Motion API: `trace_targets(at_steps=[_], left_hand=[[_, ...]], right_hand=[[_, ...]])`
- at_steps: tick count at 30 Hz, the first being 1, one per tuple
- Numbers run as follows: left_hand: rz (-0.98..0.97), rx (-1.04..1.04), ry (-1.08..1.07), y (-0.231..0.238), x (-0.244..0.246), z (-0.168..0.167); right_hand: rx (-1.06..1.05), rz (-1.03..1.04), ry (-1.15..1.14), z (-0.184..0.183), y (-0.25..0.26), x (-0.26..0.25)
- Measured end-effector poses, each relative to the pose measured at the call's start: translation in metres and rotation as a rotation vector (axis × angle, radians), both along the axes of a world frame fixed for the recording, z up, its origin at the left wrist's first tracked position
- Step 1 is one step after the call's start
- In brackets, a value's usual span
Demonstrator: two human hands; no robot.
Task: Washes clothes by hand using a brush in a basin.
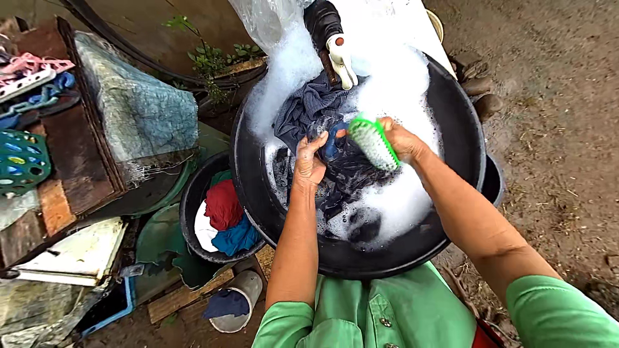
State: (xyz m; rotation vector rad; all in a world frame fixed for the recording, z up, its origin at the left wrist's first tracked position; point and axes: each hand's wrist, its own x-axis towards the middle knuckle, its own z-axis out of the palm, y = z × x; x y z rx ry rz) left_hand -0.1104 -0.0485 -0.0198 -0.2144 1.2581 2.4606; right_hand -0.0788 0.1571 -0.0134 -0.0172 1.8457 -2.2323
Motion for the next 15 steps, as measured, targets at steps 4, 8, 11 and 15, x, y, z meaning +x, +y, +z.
trace_targets(at_steps=[4, 8, 11, 15], left_hand=[[-0.052, 0.150, 0.126, -0.010, 0.002, 0.000], [-0.083, 0.187, 0.140, -0.015, 0.005, 0.004], [-0.097, 0.181, 0.141, -0.016, 0.003, 0.006], [0.130, 0.020, 0.057, -0.011, -0.005, 0.011]], right_hand=[[0.094, 0.276, 0.022, -0.019, -0.027, -0.004], [0.355, 0.360, 0.083, -0.016, -0.024, -0.014], [0.573, 0.360, 0.089, -0.012, -0.020, -0.018], [0.603, 0.162, 0.220, 0.001, 0.000, -0.014]])
